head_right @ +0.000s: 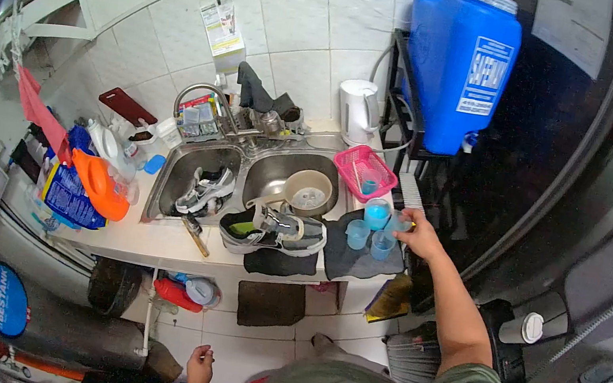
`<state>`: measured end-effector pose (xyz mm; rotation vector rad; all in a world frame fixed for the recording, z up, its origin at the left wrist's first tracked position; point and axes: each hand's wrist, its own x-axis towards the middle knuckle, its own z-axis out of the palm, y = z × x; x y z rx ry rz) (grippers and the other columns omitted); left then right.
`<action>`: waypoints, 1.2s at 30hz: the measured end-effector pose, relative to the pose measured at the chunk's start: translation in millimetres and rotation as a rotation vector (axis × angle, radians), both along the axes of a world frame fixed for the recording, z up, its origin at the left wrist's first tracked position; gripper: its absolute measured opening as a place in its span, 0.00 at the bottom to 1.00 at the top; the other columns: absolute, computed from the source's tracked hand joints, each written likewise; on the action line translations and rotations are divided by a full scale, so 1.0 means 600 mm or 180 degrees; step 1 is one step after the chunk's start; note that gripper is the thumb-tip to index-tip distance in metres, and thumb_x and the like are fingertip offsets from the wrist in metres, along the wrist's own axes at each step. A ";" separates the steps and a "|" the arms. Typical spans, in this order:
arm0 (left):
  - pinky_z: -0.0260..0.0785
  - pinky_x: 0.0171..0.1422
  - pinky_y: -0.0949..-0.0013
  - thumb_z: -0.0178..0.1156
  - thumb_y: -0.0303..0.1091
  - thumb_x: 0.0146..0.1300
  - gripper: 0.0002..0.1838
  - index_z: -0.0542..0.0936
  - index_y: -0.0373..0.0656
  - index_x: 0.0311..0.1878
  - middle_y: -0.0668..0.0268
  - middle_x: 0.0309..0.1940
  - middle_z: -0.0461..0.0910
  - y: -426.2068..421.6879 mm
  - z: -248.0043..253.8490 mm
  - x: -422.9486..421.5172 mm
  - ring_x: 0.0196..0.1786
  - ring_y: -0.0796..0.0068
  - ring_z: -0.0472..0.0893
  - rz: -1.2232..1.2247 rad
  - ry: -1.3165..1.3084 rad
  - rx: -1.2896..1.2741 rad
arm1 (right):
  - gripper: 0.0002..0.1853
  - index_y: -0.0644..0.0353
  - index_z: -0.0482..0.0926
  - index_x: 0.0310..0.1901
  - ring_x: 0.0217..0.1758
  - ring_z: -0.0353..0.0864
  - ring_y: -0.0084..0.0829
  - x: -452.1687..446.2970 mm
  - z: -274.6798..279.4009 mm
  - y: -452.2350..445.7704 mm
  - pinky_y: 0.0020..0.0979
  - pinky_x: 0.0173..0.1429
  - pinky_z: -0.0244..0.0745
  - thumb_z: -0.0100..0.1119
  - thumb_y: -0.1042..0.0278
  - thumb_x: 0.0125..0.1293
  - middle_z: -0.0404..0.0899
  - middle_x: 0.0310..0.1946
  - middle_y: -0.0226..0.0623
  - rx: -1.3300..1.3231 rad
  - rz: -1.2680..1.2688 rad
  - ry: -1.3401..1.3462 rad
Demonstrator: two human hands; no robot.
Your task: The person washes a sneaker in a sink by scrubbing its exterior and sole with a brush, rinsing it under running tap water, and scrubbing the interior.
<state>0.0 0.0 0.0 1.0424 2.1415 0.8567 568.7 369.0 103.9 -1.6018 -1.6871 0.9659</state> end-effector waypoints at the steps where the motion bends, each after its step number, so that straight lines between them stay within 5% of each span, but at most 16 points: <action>1: 0.78 0.44 0.69 0.60 0.35 0.69 0.15 0.81 0.38 0.54 0.59 0.39 0.85 -0.028 0.013 0.009 0.38 0.71 0.86 0.0104 -0.0144 0.0001 | 0.37 0.54 0.67 0.69 0.58 0.78 0.34 0.005 0.009 -0.035 0.33 0.60 0.76 0.69 0.77 0.56 0.76 0.60 0.41 -0.0027 0.0112 -0.0105; 4: 0.78 0.43 0.69 0.59 0.34 0.69 0.13 0.82 0.36 0.52 0.58 0.39 0.85 0.086 0.014 -0.040 0.37 0.71 0.86 0.0266 -0.0207 0.0366 | 0.36 0.57 0.68 0.67 0.55 0.80 0.36 -0.052 0.044 0.031 0.35 0.58 0.76 0.64 0.78 0.53 0.79 0.57 0.45 0.0472 0.0478 -0.0127; 6: 0.78 0.43 0.69 0.60 0.34 0.70 0.13 0.82 0.36 0.51 0.58 0.38 0.86 0.070 0.006 -0.021 0.36 0.71 0.86 0.0332 -0.0199 0.0302 | 0.41 0.55 0.65 0.71 0.53 0.81 0.35 -0.029 0.052 0.009 0.33 0.58 0.75 0.60 0.82 0.51 0.78 0.59 0.46 -0.0070 0.0439 -0.0142; 13: 0.76 0.44 0.68 0.59 0.35 0.70 0.13 0.82 0.37 0.51 0.58 0.36 0.85 0.271 0.167 -0.100 0.38 0.72 0.84 0.0031 0.0476 0.0678 | 0.44 0.52 0.60 0.75 0.55 0.80 0.31 -0.030 0.059 0.008 0.31 0.58 0.75 0.48 0.94 0.54 0.73 0.64 0.44 -0.0115 0.0163 0.0515; 15: 0.75 0.44 0.68 0.59 0.34 0.70 0.13 0.82 0.37 0.51 0.58 0.35 0.84 0.333 0.202 -0.148 0.38 0.72 0.84 -0.0233 0.0729 0.0912 | 0.41 0.56 0.62 0.74 0.58 0.79 0.37 -0.057 0.107 -0.010 0.33 0.61 0.74 0.47 0.92 0.55 0.71 0.67 0.46 0.0005 -0.0102 -0.0087; 17: 0.75 0.43 0.68 0.59 0.34 0.70 0.12 0.82 0.37 0.50 0.57 0.35 0.84 0.389 0.226 -0.209 0.38 0.71 0.83 -0.0330 0.0637 0.0956 | 0.38 0.59 0.64 0.72 0.68 0.70 0.47 -0.051 0.108 -0.013 0.39 0.71 0.65 0.50 0.90 0.56 0.67 0.69 0.49 0.1316 -0.0517 -0.1613; 19: 0.75 0.42 0.68 0.59 0.34 0.70 0.12 0.83 0.38 0.50 0.56 0.35 0.83 0.456 0.258 -0.274 0.37 0.68 0.83 -0.0458 0.0671 0.1020 | 0.30 0.61 0.69 0.68 0.66 0.73 0.45 -0.093 0.158 -0.021 0.39 0.70 0.65 0.51 0.86 0.62 0.73 0.61 0.48 0.1808 -0.1278 -0.1838; 23: 0.75 0.43 0.62 0.59 0.33 0.69 0.11 0.83 0.38 0.48 0.52 0.40 0.83 0.632 0.306 -0.404 0.39 0.58 0.83 -0.1025 0.0986 0.1315 | 0.15 0.67 0.77 0.56 0.54 0.79 0.34 -0.383 0.271 -0.048 0.32 0.61 0.71 0.51 0.82 0.70 0.78 0.52 0.42 0.2681 -0.1803 -0.0614; 26: 0.74 0.52 0.56 0.59 0.33 0.67 0.12 0.83 0.38 0.49 0.52 0.45 0.82 0.795 0.287 -0.452 0.45 0.50 0.82 -0.1849 0.1295 0.1574 | 0.16 0.64 0.81 0.47 0.44 0.82 0.37 -0.642 0.239 -0.069 0.34 0.49 0.77 0.59 0.81 0.55 0.82 0.41 0.42 0.2188 -0.0796 -0.0146; 27: 0.72 0.57 0.55 0.59 0.33 0.66 0.13 0.82 0.39 0.50 0.52 0.47 0.81 0.842 0.257 -0.454 0.49 0.50 0.80 -0.2183 0.1292 0.1486 | 0.15 0.63 0.81 0.46 0.41 0.83 0.42 -0.744 0.241 -0.059 0.37 0.45 0.79 0.59 0.82 0.55 0.81 0.38 0.43 0.2276 -0.0213 -0.0750; 29: 0.69 0.63 0.54 0.60 0.34 0.64 0.15 0.81 0.40 0.52 0.53 0.52 0.80 0.924 0.202 -0.443 0.55 0.49 0.77 -0.2802 0.1439 0.1533 | 0.21 0.57 0.81 0.54 0.44 0.80 0.46 -0.893 0.197 -0.038 0.40 0.50 0.79 0.66 0.75 0.56 0.78 0.46 0.47 0.1406 0.0513 -0.0289; 31: 0.67 0.66 0.53 0.60 0.35 0.62 0.18 0.80 0.40 0.54 0.53 0.56 0.78 0.970 0.156 -0.415 0.61 0.50 0.75 -0.3367 0.1757 0.1718 | 0.26 0.54 0.77 0.61 0.50 0.77 0.46 -0.980 0.119 -0.028 0.39 0.55 0.77 0.63 0.74 0.58 0.73 0.55 0.50 0.1639 0.0614 -0.0981; 36: 0.52 0.77 0.49 0.63 0.41 0.63 0.28 0.75 0.39 0.64 0.53 0.61 0.77 1.031 0.104 -0.367 0.68 0.49 0.71 -0.3582 0.1911 0.1046 | 0.30 0.54 0.72 0.66 0.54 0.73 0.44 -1.040 0.039 -0.020 0.37 0.59 0.75 0.55 0.72 0.59 0.71 0.58 0.49 0.1170 0.0290 -0.2370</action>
